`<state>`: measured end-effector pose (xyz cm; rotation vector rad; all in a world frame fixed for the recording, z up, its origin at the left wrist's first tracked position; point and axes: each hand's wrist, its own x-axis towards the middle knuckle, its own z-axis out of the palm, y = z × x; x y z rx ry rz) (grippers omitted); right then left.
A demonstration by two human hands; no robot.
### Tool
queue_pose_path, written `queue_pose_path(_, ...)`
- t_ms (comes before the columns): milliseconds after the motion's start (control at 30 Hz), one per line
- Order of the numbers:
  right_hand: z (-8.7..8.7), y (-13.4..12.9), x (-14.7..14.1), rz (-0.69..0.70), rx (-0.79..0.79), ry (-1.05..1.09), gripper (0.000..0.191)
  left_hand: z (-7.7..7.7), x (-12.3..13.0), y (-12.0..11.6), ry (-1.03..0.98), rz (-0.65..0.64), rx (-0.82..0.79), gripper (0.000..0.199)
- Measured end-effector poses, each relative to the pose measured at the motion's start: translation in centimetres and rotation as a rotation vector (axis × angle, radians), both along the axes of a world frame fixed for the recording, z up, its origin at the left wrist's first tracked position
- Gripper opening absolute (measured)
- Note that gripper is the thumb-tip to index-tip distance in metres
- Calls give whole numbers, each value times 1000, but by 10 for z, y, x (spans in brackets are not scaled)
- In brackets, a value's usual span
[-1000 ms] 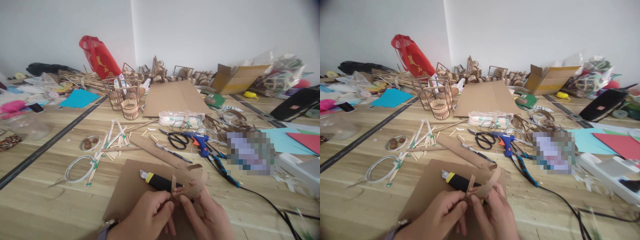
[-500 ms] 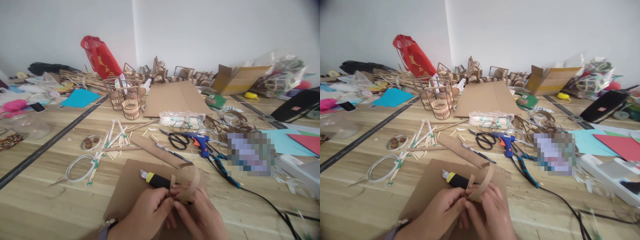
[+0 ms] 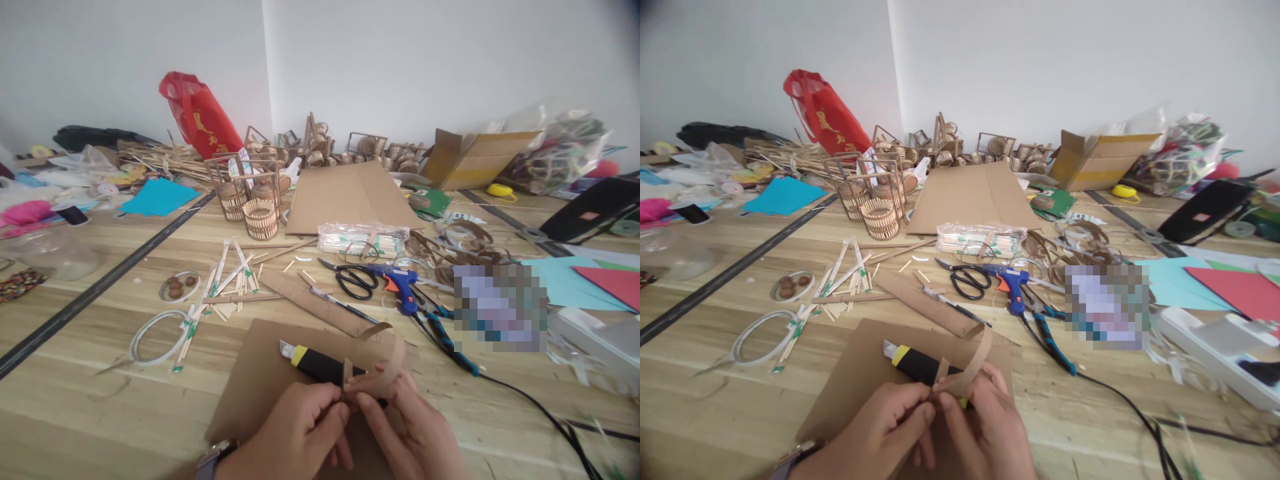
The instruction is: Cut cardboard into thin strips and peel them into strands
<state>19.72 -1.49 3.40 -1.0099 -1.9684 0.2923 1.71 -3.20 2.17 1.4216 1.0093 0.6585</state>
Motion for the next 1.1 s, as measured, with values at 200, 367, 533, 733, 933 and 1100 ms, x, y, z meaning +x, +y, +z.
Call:
queue_pose_path(200,-6,-4,-1,-14,-150,66,21,2,0,-1,23,-23,-11,48)
queue_pose_path(367,-9,-5,2,-3,-117,52,19,2,-2,0,-12,0,-30,53)
queue_pose_path(533,-6,-3,3,125,28,-52,10,1,-1,3,-89,28,-47,63)
queue_pose_path(733,-4,0,-2,101,126,-60,7,5,3,4,-58,34,-68,66)
queue_pose_path(933,-7,-3,3,66,5,-53,9,5,3,2,4,14,-25,56)
queue_pose_path(1100,-10,-4,4,-13,-60,1,10,3,1,1,25,-10,-13,51)
